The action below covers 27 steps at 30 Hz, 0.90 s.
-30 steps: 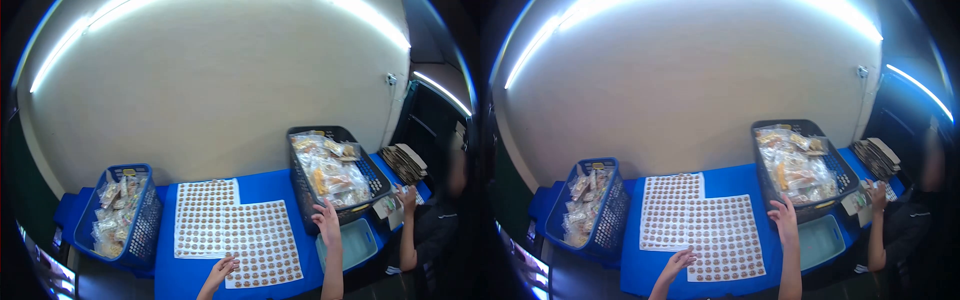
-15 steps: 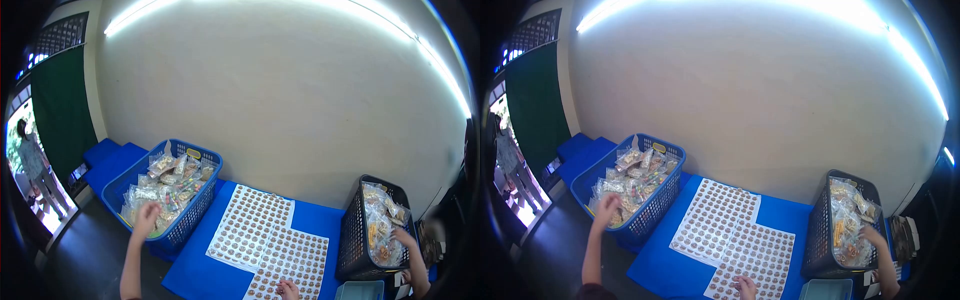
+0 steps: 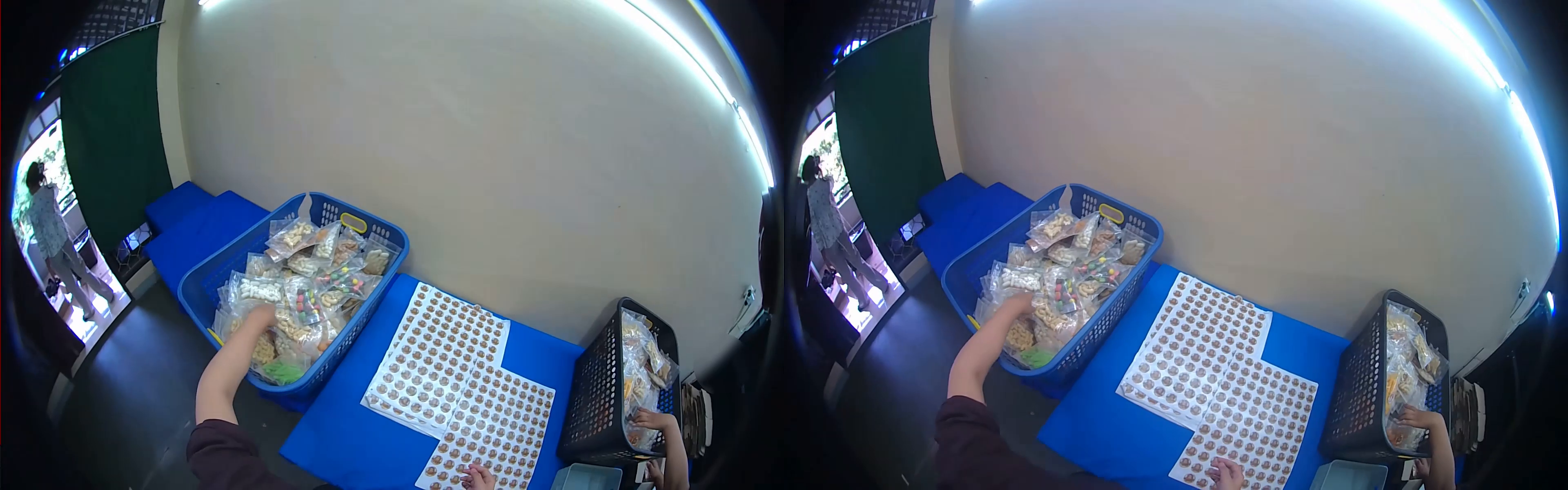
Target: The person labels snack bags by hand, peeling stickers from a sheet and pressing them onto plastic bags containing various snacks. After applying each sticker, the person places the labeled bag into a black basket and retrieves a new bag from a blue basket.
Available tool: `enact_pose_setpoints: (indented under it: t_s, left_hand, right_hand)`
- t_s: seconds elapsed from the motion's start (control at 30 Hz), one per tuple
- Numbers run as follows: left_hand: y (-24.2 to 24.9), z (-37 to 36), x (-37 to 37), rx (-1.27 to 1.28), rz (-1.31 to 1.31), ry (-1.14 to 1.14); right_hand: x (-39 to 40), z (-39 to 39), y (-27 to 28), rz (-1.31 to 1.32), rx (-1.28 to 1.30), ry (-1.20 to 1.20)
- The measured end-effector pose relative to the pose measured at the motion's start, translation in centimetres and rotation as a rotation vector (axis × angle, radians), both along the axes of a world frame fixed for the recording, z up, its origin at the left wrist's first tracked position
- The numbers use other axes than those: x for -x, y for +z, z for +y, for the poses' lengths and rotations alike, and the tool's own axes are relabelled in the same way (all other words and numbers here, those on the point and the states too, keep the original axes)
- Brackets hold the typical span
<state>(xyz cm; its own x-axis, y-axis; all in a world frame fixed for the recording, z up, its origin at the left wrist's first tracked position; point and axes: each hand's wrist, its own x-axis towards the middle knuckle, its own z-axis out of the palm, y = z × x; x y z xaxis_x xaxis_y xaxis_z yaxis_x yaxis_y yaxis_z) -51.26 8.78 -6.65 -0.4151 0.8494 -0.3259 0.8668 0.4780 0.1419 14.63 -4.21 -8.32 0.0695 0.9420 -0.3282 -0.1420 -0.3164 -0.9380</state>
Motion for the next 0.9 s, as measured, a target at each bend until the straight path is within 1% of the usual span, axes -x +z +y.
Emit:
enact_pose_setpoints:
  t_s: [0.03,0.1,0.13,0.17,0.23,0.27,0.33,0.4,0.47,0.53,0.6,0.67,0.73,0.8,0.83,0.9]
  left_hand:
    - [-0.2,0.5,-1.3,0.132,0.08,0.06]
    - [-0.7,1.4,-3.2,0.213,0.136,0.019]
    - [-0.8,1.3,-3.7,0.211,0.148,-0.013]
    - [-0.9,1.3,-4.2,0.205,0.164,-0.039]
    - [-1.4,1.3,-5.0,0.18,0.192,-0.1]
    - [-1.6,1.2,-5.2,0.163,0.21,-0.129]
    - [-1.8,0.8,-5.4,0.109,0.253,-0.192]
    - [-1.9,0.8,-6.2,0.04,0.296,-0.275]
    - [-1.6,0.1,-6.8,-0.035,0.347,-0.354]
    - [-1.2,0.3,-7.9,-0.112,0.386,-0.436]
    - [-1.2,0.0,-8.3,-0.192,0.407,-0.514]
    - [-1.5,0.7,-7.9,-0.23,0.345,-0.595]
    - [-2.8,2.4,-5.9,-0.174,0.156,-0.676]
    - [-3.7,3.2,-4.7,-0.086,0.015,-0.612]
    - [-3.6,3.7,-4.3,-0.031,0.035,-0.662]
    - [-2.3,3.7,-4.8,0.045,-0.061,-0.54]
  right_hand:
    - [0.2,-0.4,-0.3,0.001,0.036,-0.019]
    - [0.9,-0.6,-0.2,-0.014,0.047,0.042]
    - [1.2,-0.8,0.4,-0.023,0.05,0.065]
    - [2.0,-0.8,0.7,-0.039,0.094,0.039]
    - [4.7,-0.9,4.0,-0.063,0.056,0.038]
    - [5.4,-1.4,4.7,-0.079,0.035,0.027]
    - [5.7,-1.4,2.2,-0.111,-0.057,0.077]
    - [6.4,-2.1,2.6,-0.074,-0.035,0.104]
    - [6.8,-3.2,-0.2,0.024,-0.123,0.053]
    - [7.4,-4.5,-0.9,-0.038,-0.099,-0.031]
    - [7.1,-5.3,-4.1,0.14,-0.094,-0.006]
    - [7.6,-6.4,-4.8,0.134,-0.083,-0.014]
    - [7.8,-7.0,-4.7,0.122,-0.067,0.0]
    - [8.4,-7.4,-4.4,0.119,-0.06,0.03]
    - [8.5,-7.2,-4.0,0.118,-0.045,0.057]
    - [8.8,-6.7,-3.4,0.107,-0.016,0.095]
